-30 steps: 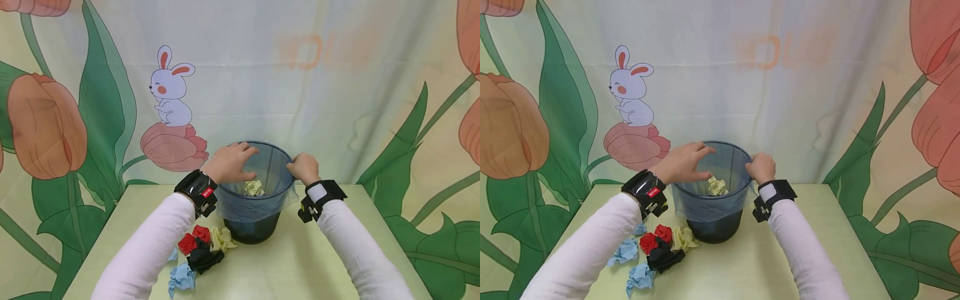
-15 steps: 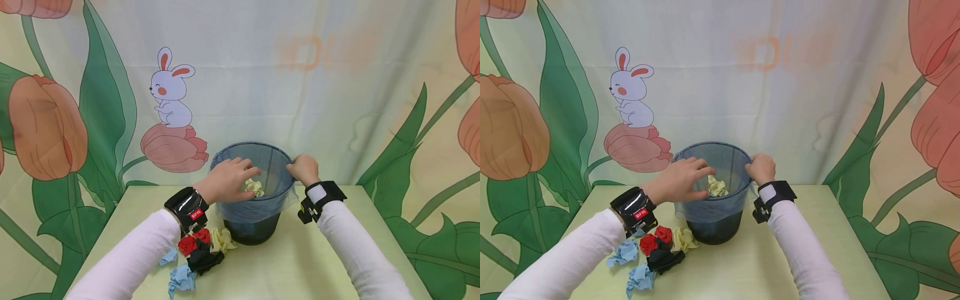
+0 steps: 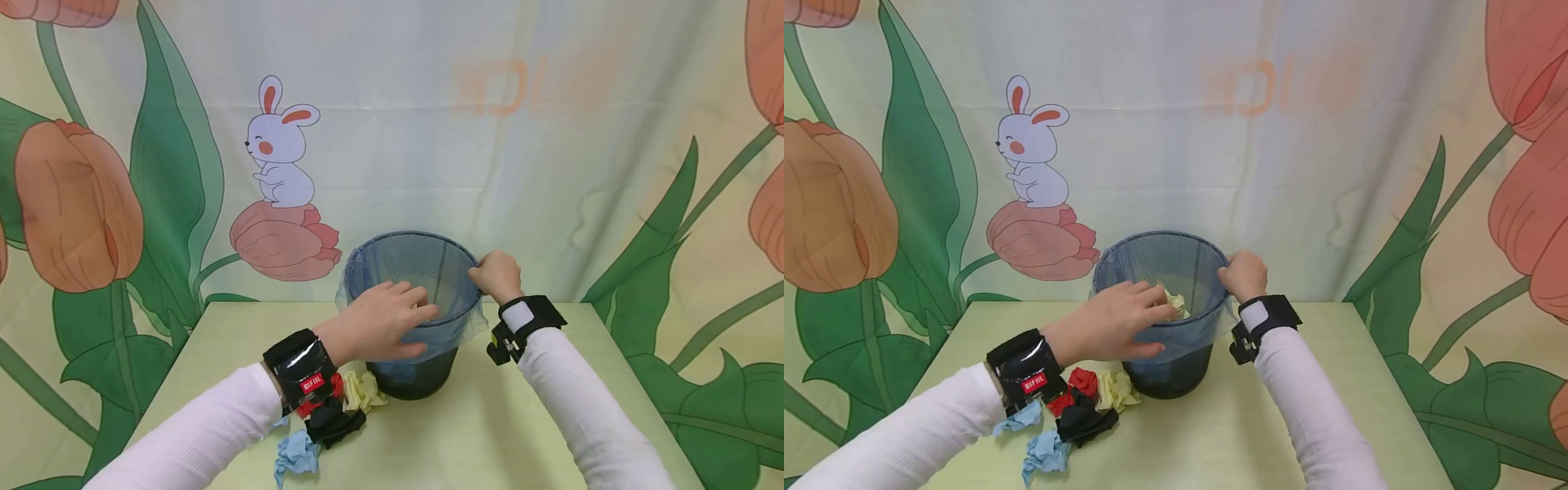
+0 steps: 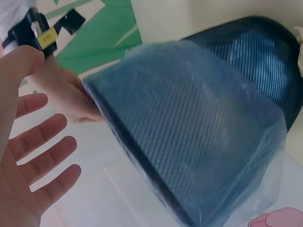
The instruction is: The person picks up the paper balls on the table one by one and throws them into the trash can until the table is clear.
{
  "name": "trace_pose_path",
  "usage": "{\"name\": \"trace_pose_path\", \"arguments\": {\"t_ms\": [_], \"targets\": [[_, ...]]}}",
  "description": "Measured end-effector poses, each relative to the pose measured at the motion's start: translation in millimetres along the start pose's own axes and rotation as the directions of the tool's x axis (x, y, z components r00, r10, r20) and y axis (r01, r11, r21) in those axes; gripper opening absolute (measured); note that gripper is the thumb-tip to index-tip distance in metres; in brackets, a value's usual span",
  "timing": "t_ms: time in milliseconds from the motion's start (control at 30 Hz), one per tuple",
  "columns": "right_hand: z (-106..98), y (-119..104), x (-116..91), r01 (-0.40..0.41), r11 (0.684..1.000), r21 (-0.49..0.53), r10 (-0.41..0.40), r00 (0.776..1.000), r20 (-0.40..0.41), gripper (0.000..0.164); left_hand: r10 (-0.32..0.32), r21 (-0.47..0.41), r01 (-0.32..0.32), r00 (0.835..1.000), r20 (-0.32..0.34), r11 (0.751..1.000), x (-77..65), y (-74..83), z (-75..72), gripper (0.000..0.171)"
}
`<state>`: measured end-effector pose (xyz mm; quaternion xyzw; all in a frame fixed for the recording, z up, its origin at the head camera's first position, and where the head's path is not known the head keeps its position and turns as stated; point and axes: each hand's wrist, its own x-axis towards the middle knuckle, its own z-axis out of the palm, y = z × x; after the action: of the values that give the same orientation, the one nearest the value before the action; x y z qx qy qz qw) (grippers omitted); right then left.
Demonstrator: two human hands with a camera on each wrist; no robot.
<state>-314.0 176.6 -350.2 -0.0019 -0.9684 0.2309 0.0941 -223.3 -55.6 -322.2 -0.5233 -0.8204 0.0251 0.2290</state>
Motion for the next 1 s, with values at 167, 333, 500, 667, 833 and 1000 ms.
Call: {"name": "trace_pose_path", "arguments": {"t_ms": [167,333,500,667,833,1000], "targets": [[0.7,0.4,0.2,0.004,1.0,-0.002,-0.004,1.0,0.002,0.042,0.023,-0.024,-0.023,1.0,0.009,0.999,-9.6,10.0,3.3,0.039],[1.0,0.6,1.5,0.016,1.0,-0.005,-0.016,1.0,-0.004,0.041,0.002,-0.059,0.001,0.999,0.046,0.998,-25.3,15.2,12.6,0.04],[1.0,0.3,1.7,0.023,1.0,0.001,-0.023,1.0,-0.012,0.041,-0.047,-0.103,0.056,0.995,0.09,0.993,-42.6,19.3,26.3,0.042],[1.3,1.0,0.5,0.018,1.0,-0.003,-0.018,1.0,-0.002,0.041,-0.099,-0.14,0.114,0.989,0.106,0.984,-59.3,24.5,40.6,0.043],[0.6,0.9,-0.3,0.014,1.0,-0.007,-0.014,1.0,-0.003,0.041,-0.147,-0.183,0.167,0.982,0.118,0.969,-77.7,27.2,54.8,0.046],[1.4,2.2,0.6,0.016,1.0,-0.005,-0.016,1.0,-0.005,0.041,-0.204,-0.217,0.239,0.964,0.172,0.946,-97.2,30.5,65.4,0.05]]}}
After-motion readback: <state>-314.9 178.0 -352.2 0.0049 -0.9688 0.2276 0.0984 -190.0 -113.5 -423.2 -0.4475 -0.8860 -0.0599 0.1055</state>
